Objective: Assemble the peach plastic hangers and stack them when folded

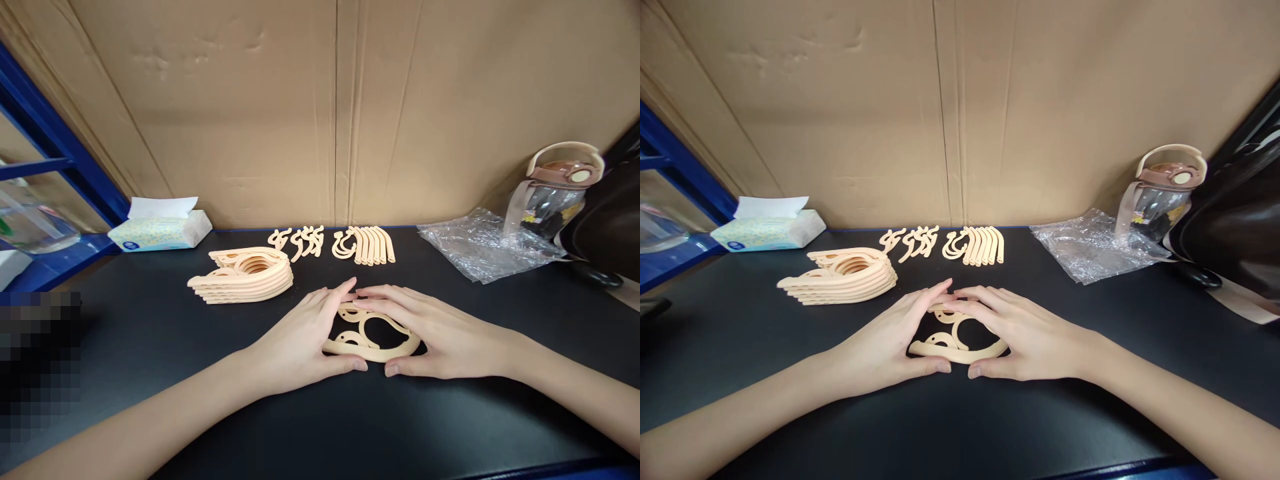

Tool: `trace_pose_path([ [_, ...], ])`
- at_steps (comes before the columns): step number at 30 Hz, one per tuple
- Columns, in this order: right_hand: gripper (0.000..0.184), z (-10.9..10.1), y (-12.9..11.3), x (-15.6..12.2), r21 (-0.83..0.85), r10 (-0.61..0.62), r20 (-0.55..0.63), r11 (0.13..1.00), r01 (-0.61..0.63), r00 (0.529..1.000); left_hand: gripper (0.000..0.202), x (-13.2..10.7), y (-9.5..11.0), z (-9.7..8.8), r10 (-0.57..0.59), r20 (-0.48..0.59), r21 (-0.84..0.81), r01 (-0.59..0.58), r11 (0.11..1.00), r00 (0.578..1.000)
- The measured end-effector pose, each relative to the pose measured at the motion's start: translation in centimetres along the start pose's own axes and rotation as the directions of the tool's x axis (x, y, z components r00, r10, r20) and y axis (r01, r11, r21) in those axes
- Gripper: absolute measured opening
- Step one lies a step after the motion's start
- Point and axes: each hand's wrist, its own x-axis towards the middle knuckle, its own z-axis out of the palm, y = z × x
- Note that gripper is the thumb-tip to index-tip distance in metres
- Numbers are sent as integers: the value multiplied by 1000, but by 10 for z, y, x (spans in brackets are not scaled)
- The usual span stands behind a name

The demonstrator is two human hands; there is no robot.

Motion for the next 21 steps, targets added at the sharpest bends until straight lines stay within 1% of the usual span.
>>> trace_pose_path([
  [4,75,1,2,0,-43,-1,-27,999,0,1000,93,0,-1,2,31,-36,-5,-32,999,999],
  [6,71,0,4,0,-68,18,-82,997,-23,996,93,0,-2,2,52,-57,0,-52,999,997],
  [7,67,0,5,0,-71,42,-133,996,-51,990,93,0,-2,3,64,-69,11,-63,998,996],
  [8,63,0,6,0,-59,78,-194,994,-91,978,93,0,-3,3,78,-87,30,-76,997,993],
  [10,56,0,9,0,13,185,-303,982,-190,935,90,-1,-3,2,107,-136,95,-95,991,985],
  [12,48,0,12,0,131,304,-334,952,-275,892,86,-1,-4,1,135,-192,173,-102,980,972],
  [14,37,-1,12,1,261,397,-282,908,-329,873,81,-1,-4,-1,159,-245,239,-100,966,956],
  [16,32,-1,11,3,418,449,-187,841,-343,874,77,-1,-3,-3,195,-277,285,-114,952,941],
  [19,36,1,11,6,637,461,-48,697,-328,886,74,0,-1,-5,245,-293,324,-145,935,924],
  [21,36,1,12,7,717,447,-9,626,-306,894,73,0,-1,-6,257,-294,329,-155,932,921],
])
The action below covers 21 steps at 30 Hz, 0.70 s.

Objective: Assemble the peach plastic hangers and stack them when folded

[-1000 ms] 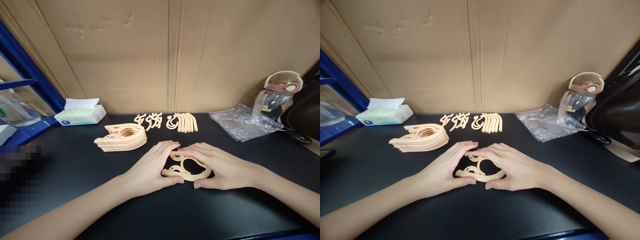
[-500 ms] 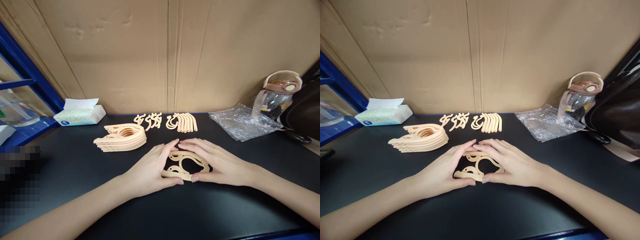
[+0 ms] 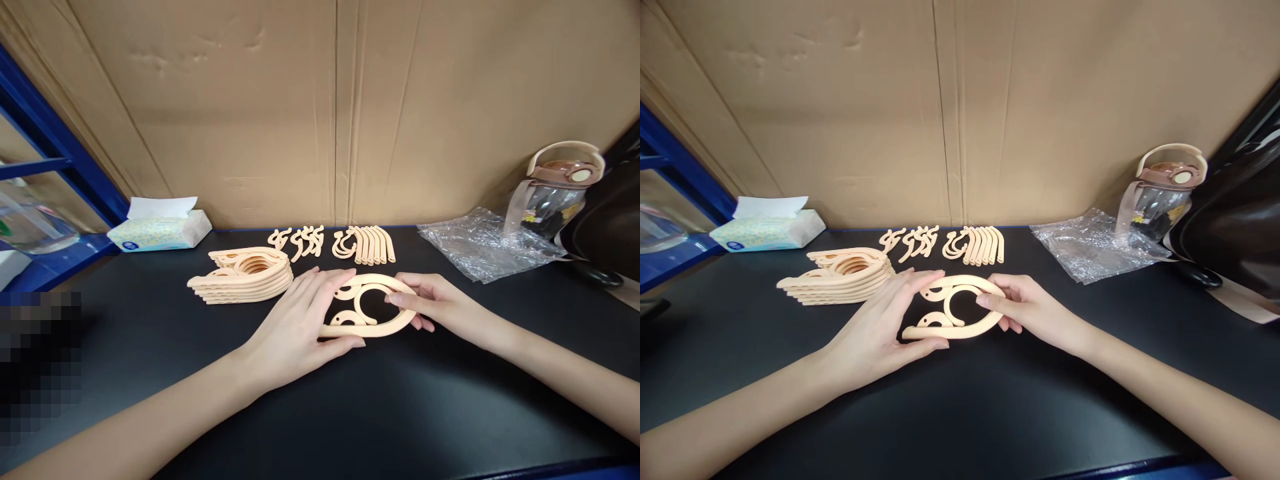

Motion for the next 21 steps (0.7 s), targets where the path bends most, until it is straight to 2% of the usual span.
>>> trace_pose_path([
  [6,34,-1,2,0,133,-33,14,991,31,999,61,0,-1,0,12,17,-3,-12,1000,1000],
  [17,33,0,0,3,165,-48,7,985,46,999,61,1,-1,-1,18,31,28,-19,999,999],
  [21,32,-1,2,2,125,-43,10,991,42,999,60,1,-1,0,9,39,24,-10,1000,999],
])
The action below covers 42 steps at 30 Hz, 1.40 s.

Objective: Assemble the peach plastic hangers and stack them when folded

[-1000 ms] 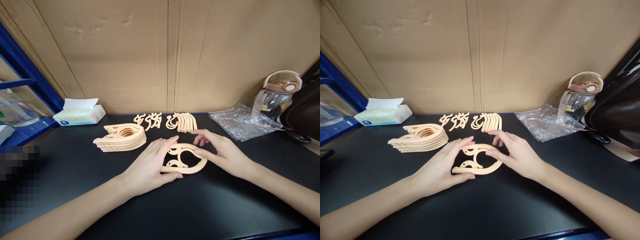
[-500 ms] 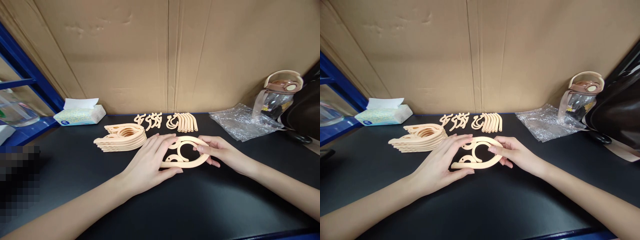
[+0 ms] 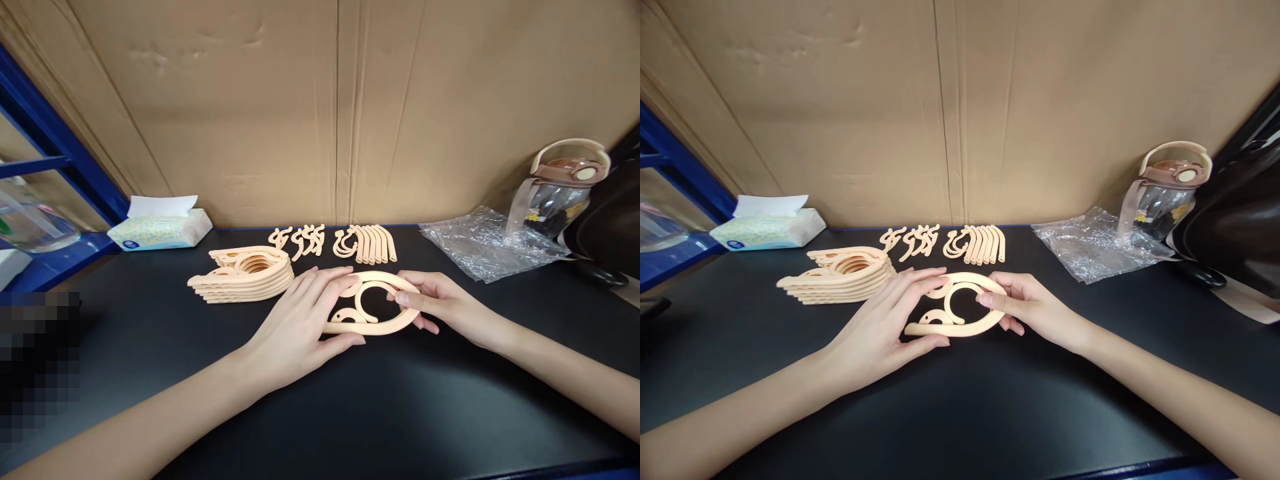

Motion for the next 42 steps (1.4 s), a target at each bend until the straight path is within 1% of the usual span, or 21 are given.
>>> trace_pose_path([
  [3,32,0,0,-1,-35,1,10,999,0,1000,59,0,1,1,-11,13,-10,11,1000,1000],
  [8,31,2,-2,-1,-35,-1,32,999,2,999,62,-1,0,2,-3,31,-11,3,1000,1000],
  [13,32,4,-2,-2,-3,2,68,1000,-1,998,66,-1,1,2,35,32,0,-35,999,999],
  [18,29,6,-2,-3,42,13,114,999,-18,993,66,-2,3,1,56,74,-54,-52,997,996],
  [22,28,8,-2,-3,53,10,157,998,-19,987,69,-2,7,0,79,102,-47,-75,996,992],
  [25,26,8,1,-4,62,5,189,998,-17,982,69,-2,10,-1,115,95,-31,-113,993,989],
  [29,25,8,0,-4,58,4,209,998,-16,978,69,-3,12,-1,119,79,-33,-117,993,990],
  [31,27,8,-3,-5,59,-10,223,998,-3,975,68,-4,12,-1,125,69,-32,-123,992,990],
  [33,33,7,-6,-6,59,-40,234,998,27,971,68,-4,12,-1,129,58,-32,-127,991,990],
  [36,51,6,-8,-6,34,-93,200,996,88,975,69,-3,13,-1,136,50,-23,-135,991,989],
  [38,60,4,-6,-5,18,-92,146,996,90,985,68,-3,14,-1,149,37,-4,-149,989,988],
  [40,61,1,-3,-3,5,-63,91,998,63,994,65,-2,14,-2,142,6,14,-142,990,990],
  [42,58,-1,0,-1,-20,-46,50,999,47,998,63,0,14,-4,99,-36,18,-98,995,994],
])
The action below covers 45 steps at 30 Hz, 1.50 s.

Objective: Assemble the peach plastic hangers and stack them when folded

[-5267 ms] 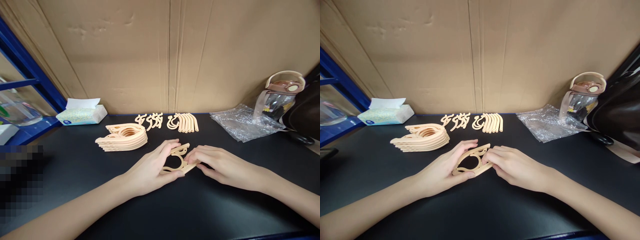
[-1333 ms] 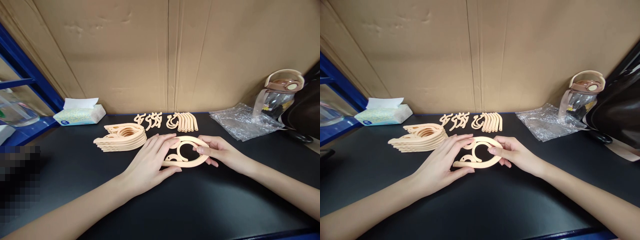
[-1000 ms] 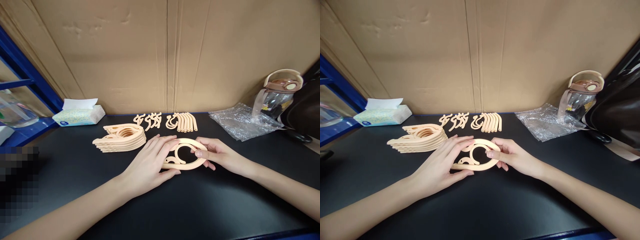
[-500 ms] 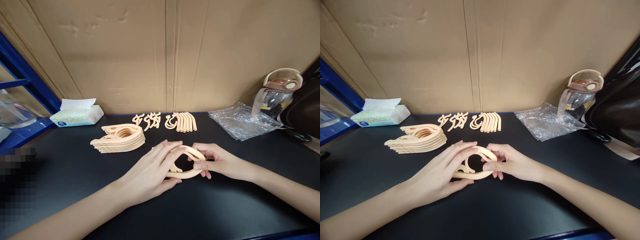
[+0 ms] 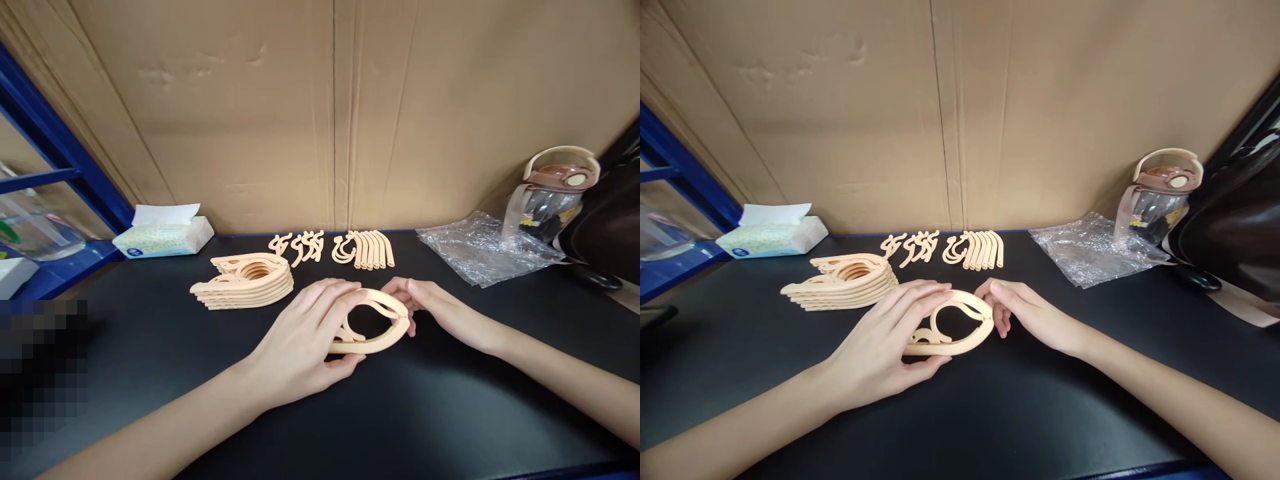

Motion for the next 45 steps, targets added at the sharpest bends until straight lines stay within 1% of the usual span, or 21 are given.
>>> trace_pose_path([
  [3,55,-2,2,2,-19,-9,-13,1000,9,1000,59,5,-3,-8,-118,-63,-16,117,993,991],
  [5,54,-2,3,3,-15,-13,-9,1000,13,1000,61,11,-8,-19,-181,-129,-21,180,983,975],
  [7,52,-2,4,3,-14,-11,-6,1000,11,1000,59,17,-16,-34,-231,-200,-2,235,972,952],
  [9,51,-2,4,2,-18,-10,-2,1000,10,1000,65,23,-26,-53,-277,-263,-39,277,960,924],
  [10,51,-2,4,2,-20,-11,1,1000,11,1000,63,26,-32,-62,-303,-246,-58,298,953,921],
  [11,50,-2,4,2,-23,-12,4,1000,12,1000,58,27,-38,-72,-349,-174,-61,343,937,921],
  [13,50,-2,5,3,-31,-13,15,999,14,1000,59,28,-51,-89,-370,-88,-30,369,929,925],
  [14,50,-3,6,3,-37,-14,20,999,15,1000,57,26,-58,-95,-407,-32,7,407,913,913],
  [16,49,-3,7,3,-46,-17,28,999,18,999,61,20,-73,-103,-472,10,53,471,880,881],
  [18,48,-4,8,3,-53,-17,37,998,19,999,56,9,-88,-106,-506,84,47,504,862,858],
  [21,46,-5,10,3,-65,-16,49,998,19,999,53,-7,-107,-109,-539,99,35,539,842,836],
  [24,44,-5,10,2,-80,-11,60,997,16,998,56,-17,-118,-113,-585,134,-18,592,805,800],
  [26,42,-6,9,2,-92,-3,68,996,9,998,57,-19,-119,-115,-600,152,-38,612,790,785],
  [30,38,-7,9,3,-111,12,80,994,-3,997,57,-20,-118,-115,-549,196,2,560,829,812],
  [32,38,-7,9,3,-113,13,80,994,-4,997,58,-21,-121,-112,-540,221,50,543,838,812],
  [34,38,-7,10,3,-110,12,78,994,-4,997,64,-22,-125,-110,-538,286,74,541,838,793],
  [35,38,-7,10,4,-108,12,79,994,-3,997,68,-23,-127,-110,-534,343,71,546,835,772],
  [36,39,-7,11,4,-108,12,80,994,-4,997,69,-24,-129,-110,-539,376,67,558,827,754],
  [38,39,-7,11,4,-111,13,83,994,-4,996,70,-24,-131,-110,-550,419,63,580,812,723],
  [41,38,-7,11,4,-116,14,85,993,-4,996,68,-24,-130,-110,-556,429,57,593,803,712],
  [45,38,-7,10,3,-118,10,91,993,1,996,66,-22,-128,-109,-544,442,33,593,804,713],
])
